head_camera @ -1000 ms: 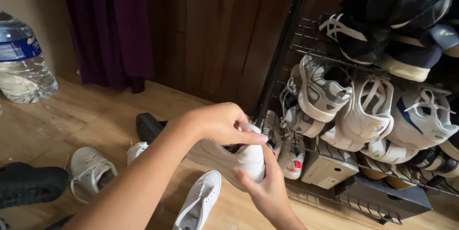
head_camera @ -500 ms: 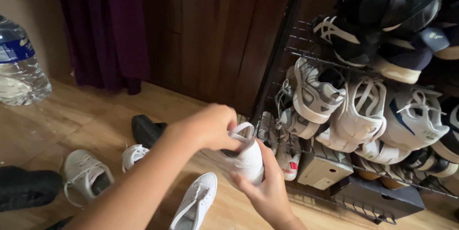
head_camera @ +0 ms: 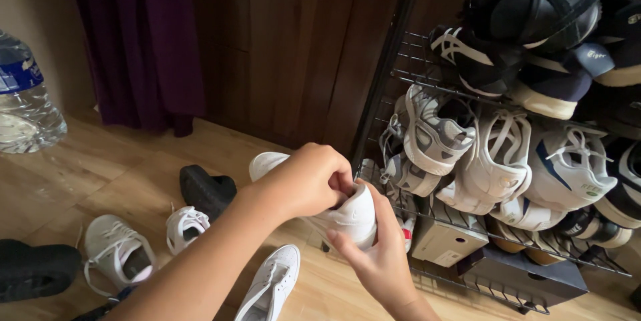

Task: Organize and arrange various shoes on a wire shoe rack.

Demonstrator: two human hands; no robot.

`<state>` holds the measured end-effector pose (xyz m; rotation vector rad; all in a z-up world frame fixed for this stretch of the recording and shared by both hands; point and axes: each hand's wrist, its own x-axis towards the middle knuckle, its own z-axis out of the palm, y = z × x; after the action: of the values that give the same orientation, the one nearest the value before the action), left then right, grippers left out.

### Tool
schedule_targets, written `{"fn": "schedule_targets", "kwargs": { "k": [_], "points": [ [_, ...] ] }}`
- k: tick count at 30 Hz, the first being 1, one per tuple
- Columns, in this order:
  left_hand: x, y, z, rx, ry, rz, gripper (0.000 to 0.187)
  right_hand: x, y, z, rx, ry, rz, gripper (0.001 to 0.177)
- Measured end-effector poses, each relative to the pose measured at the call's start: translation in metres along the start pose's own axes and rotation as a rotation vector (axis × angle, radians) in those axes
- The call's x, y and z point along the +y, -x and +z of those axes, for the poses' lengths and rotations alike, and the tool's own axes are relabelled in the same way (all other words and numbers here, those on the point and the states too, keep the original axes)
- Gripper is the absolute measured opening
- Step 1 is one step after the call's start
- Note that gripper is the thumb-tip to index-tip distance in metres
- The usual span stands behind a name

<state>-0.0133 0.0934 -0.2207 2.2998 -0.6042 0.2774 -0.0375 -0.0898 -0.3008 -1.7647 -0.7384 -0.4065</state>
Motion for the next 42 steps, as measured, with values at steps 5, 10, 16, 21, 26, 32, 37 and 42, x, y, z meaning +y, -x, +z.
{"fn": "schedule_targets", "kwargs": {
  "k": [5, 10, 16, 21, 26, 32, 37, 42],
  "points": [
    [0.020, 0.005, -0.008, 0.004, -0.174, -0.037, 0.014, -0.005, -0.006, -0.001, 0.015, -0.016, 0.073, 0.080],
    [0.029, 0.002, -0.016, -0.098, -0.171, -0.077, 0.016, -0.006, -0.014, -0.010, 0.057, 0.001, 0.058, 0.080],
    [0.039, -0.006, -0.029, 0.444, -0.248, 0.216, 0.018, -0.035, -0.036, -0.024, 0.105, -0.018, -0.023, 0.081],
    [0.063, -0.022, -0.042, 0.646, -0.283, -0.134, 0.046, -0.077, -0.065, -0.038, 0.187, -0.061, -0.104, 0.081],
    [0.087, -0.039, -0.070, 0.748, -0.110, -0.093, 0.075, -0.126, -0.088, -0.061, 0.236, 0.036, -0.201, 0.082],
    [0.146, -0.048, -0.099, 0.872, 0.009, 0.069, 0.068, -0.187, -0.106, -0.108, 0.286, 0.167, -0.413, 0.082],
    [0.182, -0.083, -0.099, 1.026, 0.102, 0.424, 0.060, -0.227, -0.121, -0.155, 0.314, 0.413, -0.649, 0.083],
    [0.227, -0.132, -0.093, 0.990, 0.397, 0.556, 0.051, -0.241, -0.136, -0.208, 0.314, 0.443, -0.716, 0.086]
  ]
}}
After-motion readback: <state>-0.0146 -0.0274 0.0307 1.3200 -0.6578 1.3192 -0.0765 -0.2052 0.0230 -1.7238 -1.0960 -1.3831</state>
